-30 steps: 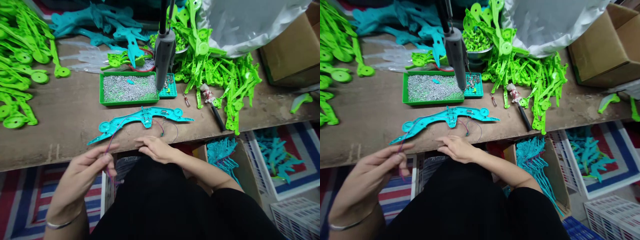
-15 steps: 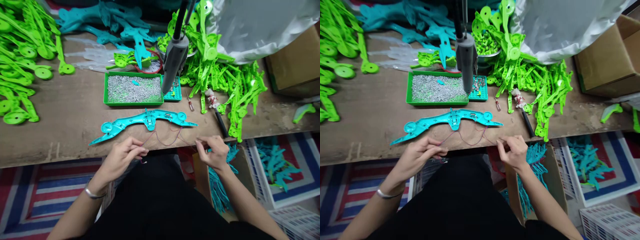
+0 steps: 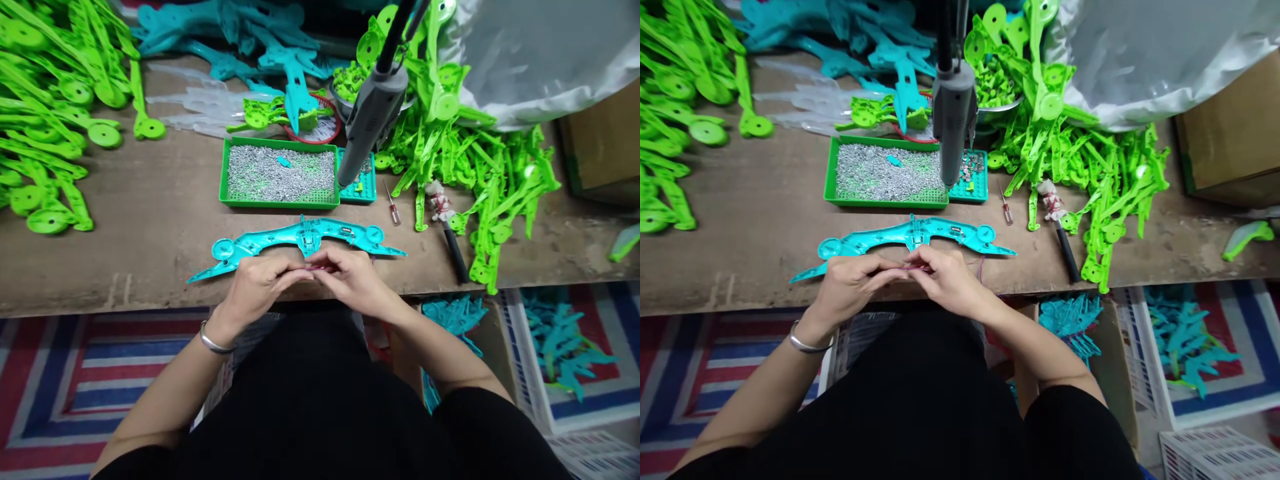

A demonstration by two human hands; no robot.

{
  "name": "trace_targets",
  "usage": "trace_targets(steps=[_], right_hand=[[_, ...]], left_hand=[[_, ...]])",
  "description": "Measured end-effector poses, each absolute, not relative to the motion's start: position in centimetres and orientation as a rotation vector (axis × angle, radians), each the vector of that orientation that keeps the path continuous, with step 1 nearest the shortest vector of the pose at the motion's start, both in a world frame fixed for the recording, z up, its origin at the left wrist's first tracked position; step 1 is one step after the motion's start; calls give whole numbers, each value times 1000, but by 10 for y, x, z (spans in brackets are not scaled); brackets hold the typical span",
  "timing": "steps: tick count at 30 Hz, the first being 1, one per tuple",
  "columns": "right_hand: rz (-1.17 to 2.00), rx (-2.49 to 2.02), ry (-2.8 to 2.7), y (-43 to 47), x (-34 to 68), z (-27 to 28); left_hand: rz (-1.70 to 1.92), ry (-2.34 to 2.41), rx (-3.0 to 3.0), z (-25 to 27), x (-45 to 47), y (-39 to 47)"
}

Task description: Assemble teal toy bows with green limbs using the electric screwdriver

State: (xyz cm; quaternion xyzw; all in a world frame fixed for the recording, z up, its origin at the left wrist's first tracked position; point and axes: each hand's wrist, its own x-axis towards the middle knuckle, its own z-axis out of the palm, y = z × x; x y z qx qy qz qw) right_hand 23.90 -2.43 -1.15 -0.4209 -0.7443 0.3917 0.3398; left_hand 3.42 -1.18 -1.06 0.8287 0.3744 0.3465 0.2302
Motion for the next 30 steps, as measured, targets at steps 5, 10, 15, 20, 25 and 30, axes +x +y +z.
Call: trace_targets(steps=[5,10,15,20,25,30], right_hand=[[765,-995,-2107,-21,256,-9],[514,-1095,-2280,1,265,-21],[245,-1423,-2529,29,272,-19],[126,-1598,-2814,42,264,-6],[192,-1558,-2900,47,255,-4],[347,-1551,-2716,49,263,-14]], left_hand=[[801,1102,2071,-19,37,-2],[676,1238,1869,-27,45,9],[736,1394,2140,-35,50,16],[558,1605,2383,-45,57,17],[553,1596,2387,-55,60,18],[678,1573,2387,-57,59,18]])
